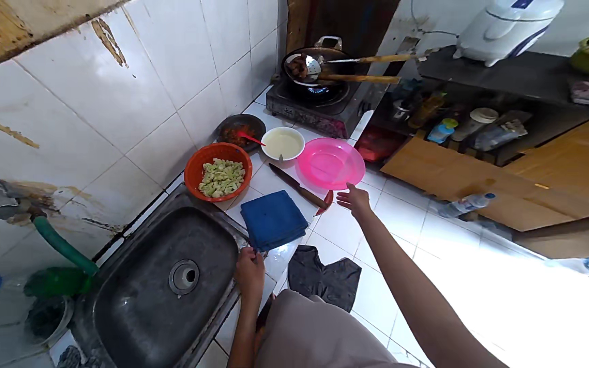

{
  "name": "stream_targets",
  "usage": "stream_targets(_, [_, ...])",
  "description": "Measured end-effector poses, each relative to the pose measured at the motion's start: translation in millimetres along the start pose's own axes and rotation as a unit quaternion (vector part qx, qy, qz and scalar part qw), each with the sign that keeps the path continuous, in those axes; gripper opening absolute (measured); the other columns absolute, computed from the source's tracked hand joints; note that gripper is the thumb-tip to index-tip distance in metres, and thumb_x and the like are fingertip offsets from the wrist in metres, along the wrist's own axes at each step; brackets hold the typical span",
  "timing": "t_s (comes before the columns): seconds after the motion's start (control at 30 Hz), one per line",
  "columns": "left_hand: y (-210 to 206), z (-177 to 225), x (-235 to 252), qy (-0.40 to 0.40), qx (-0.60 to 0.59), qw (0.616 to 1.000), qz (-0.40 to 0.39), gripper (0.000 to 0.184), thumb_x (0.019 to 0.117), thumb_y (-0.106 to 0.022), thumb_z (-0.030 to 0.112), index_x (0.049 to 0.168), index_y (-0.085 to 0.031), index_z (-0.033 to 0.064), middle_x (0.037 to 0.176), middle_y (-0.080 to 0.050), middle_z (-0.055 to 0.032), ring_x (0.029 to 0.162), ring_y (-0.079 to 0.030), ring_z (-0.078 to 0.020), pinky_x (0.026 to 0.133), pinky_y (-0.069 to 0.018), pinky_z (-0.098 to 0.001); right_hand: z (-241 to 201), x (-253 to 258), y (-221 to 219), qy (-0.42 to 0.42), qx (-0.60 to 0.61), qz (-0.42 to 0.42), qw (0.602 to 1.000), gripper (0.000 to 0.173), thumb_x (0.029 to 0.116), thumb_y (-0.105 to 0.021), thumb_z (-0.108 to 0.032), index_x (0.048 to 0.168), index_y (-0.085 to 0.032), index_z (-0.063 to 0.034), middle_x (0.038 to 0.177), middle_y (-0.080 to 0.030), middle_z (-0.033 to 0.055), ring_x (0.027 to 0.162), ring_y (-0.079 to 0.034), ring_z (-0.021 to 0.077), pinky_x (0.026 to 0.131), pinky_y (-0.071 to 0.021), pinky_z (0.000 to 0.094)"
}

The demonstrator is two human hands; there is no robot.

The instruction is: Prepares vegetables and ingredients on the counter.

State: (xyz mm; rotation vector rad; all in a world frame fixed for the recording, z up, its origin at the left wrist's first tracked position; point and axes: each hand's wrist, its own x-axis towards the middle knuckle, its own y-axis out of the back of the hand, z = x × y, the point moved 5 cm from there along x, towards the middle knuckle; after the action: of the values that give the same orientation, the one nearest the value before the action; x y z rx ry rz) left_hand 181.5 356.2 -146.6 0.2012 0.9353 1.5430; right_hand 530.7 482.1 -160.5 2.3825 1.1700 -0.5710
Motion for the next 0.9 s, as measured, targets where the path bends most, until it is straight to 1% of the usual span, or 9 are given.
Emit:
stream_targets(0.1, [1.0, -3.2, -12.8, -0.002, -0.009, 1.000, 0.022, 0.035, 0.1012, -0.061, 0.014, 0.131, -0.061, -0.0040, 0.114, -0.071, -0.0200, 0.107, -0.069, -0.0344, 0.095, -0.0523, -0.0533, 1.6, 13.7, -7.2, -0.010, 0.044, -0.002, 0.999, 0.047, 0.1131, -0.043, -0.026, 0.144, -0.042, 0.0095, 0.122, -0.063, 0.0277, 0.091, -0.069, 0.0242, 0.081, -0.0567, 0.0348])
stream_targets(0.2, [1.6, -8.7, -22.7, -0.009, -0.015, 0.999, 0.040, 0.035, 0.1005, -0.061, 0.013, 0.130, -0.061, -0.0055, 0.113, -0.072, -0.0214, 0.108, -0.069, -0.0365, 0.096, -0.0519, -0.0548, 1.2, 19.0, -12.5, -0.015, 0.108, 0.008, 0.994, 0.034, 0.1091, -0.049, -0.009, 0.137, -0.046, 0.0100, 0.116, -0.060, 0.0234, 0.084, -0.067, 0.0183, 0.076, -0.0571, 0.0285])
stream_targets(0.27, [2.6, -12.7, -27.3, -0.010, -0.027, 0.998, 0.047, 0.033, 0.1005, -0.061, 0.011, 0.129, -0.062, -0.0058, 0.113, -0.071, -0.0214, 0.106, -0.069, -0.0358, 0.094, -0.0527, -0.0534, -1.0, 18.4, -10.7, 0.005, 0.104, 0.029, 0.994, 0.030, 0.1050, -0.049, 0.000, 0.133, -0.051, 0.0116, 0.118, -0.060, 0.0246, 0.089, -0.067, 0.0211, 0.080, -0.0576, 0.0314])
stream_targets(0.33, [4.2, -15.8, -32.2, -0.017, -0.056, 0.997, 0.053, 0.030, 0.1003, -0.060, 0.009, 0.126, -0.063, -0.0069, 0.110, -0.071, -0.0220, 0.096, -0.070, -0.0331, 0.087, -0.0549, -0.0493, -3.9, 8.0, -6.1, 0.018, 0.095, 0.048, 0.994, 0.030, 0.1041, -0.049, 0.000, 0.131, -0.053, 0.0121, 0.118, -0.061, 0.0252, 0.090, -0.067, 0.0225, 0.081, -0.0573, 0.0331])
stream_targets(0.4, [5.2, -18.3, -36.2, -0.025, -0.094, 0.994, 0.054, 0.029, 0.1003, -0.058, 0.006, 0.125, -0.063, -0.0084, 0.108, -0.069, -0.0228, 0.082, -0.067, -0.0277, 0.077, -0.0546, -0.0434, -4.4, -12.2, 0.0, 0.027, 0.114, 0.047, 0.992, 0.029, 0.1049, -0.049, -0.003, 0.129, -0.052, 0.0129, 0.110, -0.060, 0.0232, 0.082, -0.066, 0.0196, 0.076, -0.0580, 0.0312])
stream_targets(0.47, [5.6, -18.8, -38.1, -0.019, -0.115, 0.992, 0.049, 0.029, 0.1011, -0.056, 0.005, 0.126, -0.062, -0.0089, 0.111, -0.068, -0.0240, 0.080, -0.066, -0.0263, 0.076, -0.0545, -0.0416, -1.6, -40.6, 6.9, 0.034, 0.137, 0.034, 0.989, 0.029, 0.1057, -0.048, -0.004, 0.129, -0.050, 0.0138, 0.100, -0.060, 0.0198, 0.072, -0.066, 0.0156, 0.069, -0.0586, 0.0281])
stream_targets(0.67, [-8.4, -15.9, -19.2, 0.000, -0.143, 0.990, 0.002, 0.032, 0.1020, -0.056, 0.004, 0.130, -0.057, -0.0111, 0.122, -0.066, -0.0273, 0.102, -0.069, -0.0323, 0.089, -0.0545, -0.0442, 8.2, -101.8, -4.3, 0.044, 0.111, -0.076, 0.990, 0.020, 0.1049, -0.048, 0.001, 0.121, -0.050, 0.0132, 0.086, -0.064, 0.0114, 0.064, -0.067, 0.0108, 0.064, -0.0605, 0.0258])
stream_targets(0.8, [-14.3, 4.0, -2.0, 0.063, -0.273, 0.959, -0.051, 0.034, 0.1087, -0.046, 0.008, 0.137, -0.050, -0.0111, 0.123, -0.063, -0.0274, 0.086, -0.066, -0.0214, 0.077, -0.0545, -0.0342, 16.6, -114.9, -43.9, 0.016, 0.041, -0.167, 0.985, 0.026, 0.1034, -0.049, 0.004, 0.126, -0.050, 0.0150, 0.093, -0.064, 0.0171, 0.068, -0.067, 0.0143, 0.067, -0.0602, 0.0289])
stream_targets(0.9, [-15.3, 16.0, 7.3, 0.096, -0.367, 0.923, -0.060, 0.039, 0.1119, -0.035, 0.010, 0.145, -0.040, -0.0101, 0.129, -0.059, -0.0297, 0.086, -0.067, -0.0215, 0.077, -0.0553, -0.0327, 27.2, -112.4, -66.9, -0.016, -0.073, -0.248, 0.966, 0.029, 0.1077, -0.049, -0.004, 0.130, -0.051, 0.0136, 0.102, -0.066, 0.0218, 0.077, -0.070, 0.0177, 0.073, -0.0604, 0.0310])
